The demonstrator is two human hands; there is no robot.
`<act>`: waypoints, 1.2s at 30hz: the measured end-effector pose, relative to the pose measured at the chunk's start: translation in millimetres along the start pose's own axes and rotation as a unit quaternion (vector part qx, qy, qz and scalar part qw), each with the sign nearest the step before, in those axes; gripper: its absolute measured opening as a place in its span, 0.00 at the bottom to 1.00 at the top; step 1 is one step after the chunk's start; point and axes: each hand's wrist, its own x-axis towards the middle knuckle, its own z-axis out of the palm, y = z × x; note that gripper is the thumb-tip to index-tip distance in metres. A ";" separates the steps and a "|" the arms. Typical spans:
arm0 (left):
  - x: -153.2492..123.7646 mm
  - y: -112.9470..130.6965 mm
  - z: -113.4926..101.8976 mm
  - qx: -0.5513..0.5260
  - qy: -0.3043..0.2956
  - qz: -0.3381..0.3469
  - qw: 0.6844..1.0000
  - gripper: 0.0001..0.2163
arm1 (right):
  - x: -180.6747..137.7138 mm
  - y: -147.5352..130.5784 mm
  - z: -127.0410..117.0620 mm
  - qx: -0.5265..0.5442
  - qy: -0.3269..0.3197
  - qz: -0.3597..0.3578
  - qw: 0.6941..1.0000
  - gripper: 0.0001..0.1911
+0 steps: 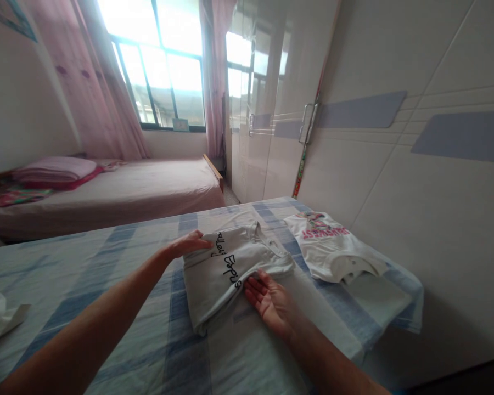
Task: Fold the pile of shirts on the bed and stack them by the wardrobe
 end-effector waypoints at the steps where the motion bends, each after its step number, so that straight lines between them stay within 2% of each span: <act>1: -4.7 4.7 -0.8 -0.043 -0.016 0.005 0.999 0.18 | 2.8 1.9 1.1 -0.009 -0.001 -0.006 1.000 0.05; 6: -42.5 40.0 -16.8 -0.223 -0.069 0.027 0.972 0.20 | 5.2 -2.0 7.4 -0.085 -0.040 -0.092 0.991 0.09; 8: -63.5 54.4 -24.1 -0.280 -0.072 0.029 0.957 0.19 | -2.2 -9.6 10.5 -0.085 -0.061 -0.124 0.987 0.07; 10: -86.4 65.4 -27.5 -0.369 -0.061 0.013 0.927 0.17 | -16.4 -14.8 10.9 -0.095 -0.108 -0.135 0.980 0.11; 13: -119.8 73.3 -21.3 -0.495 -0.038 0.004 0.868 0.16 | -47.1 -7.5 1.9 -0.144 -0.167 -0.127 0.967 0.25; 14: -129.5 73.9 -16.6 -0.512 -0.037 0.010 0.858 0.18 | -57.8 -1.1 -3.3 -0.161 -0.173 -0.123 0.964 0.27; 17: -151.5 72.7 0.0 -0.534 -0.039 -0.003 0.845 0.26 | -84.7 17.5 -18.6 -0.197 -0.173 -0.119 0.958 0.23; 20: -159.9 74.3 9.3 -0.550 -0.012 -0.051 0.834 0.32 | -96.4 11.5 -20.6 -0.206 -0.142 -0.122 0.960 0.19; 22: -155.8 81.3 6.9 -0.551 0.017 -0.055 0.833 0.33 | -92.5 -13.9 -10.5 -0.213 -0.096 -0.136 0.963 0.17; 24: -143.8 95.0 -1.6 -0.543 0.046 -0.027 0.838 0.32 | -79.3 -54.7 6.7 -0.234 -0.059 -0.167 0.956 0.16; 27: -115.6 127.7 -18.3 -0.538 0.090 0.070 0.835 0.31 | -50.6 -133.1 36.3 -0.296 -0.075 -0.242 0.921 0.16; 30: -84.9 169.1 -26.0 -0.546 0.115 0.181 0.810 0.31 | -30.3 -215.6 55.2 -0.351 -0.122 -0.320 0.871 0.19; 33: -58.3 209.1 -9.4 -0.576 0.090 0.253 0.772 0.33 | -27.4 -286.2 45.3 -0.403 -0.121 -0.349 0.838 0.20; 36: -40.0 234.1 38.0 -0.602 0.034 0.258 0.755 0.34 | -30.4 -330.4 -1.6 -0.490 -0.074 -0.349 0.795 0.22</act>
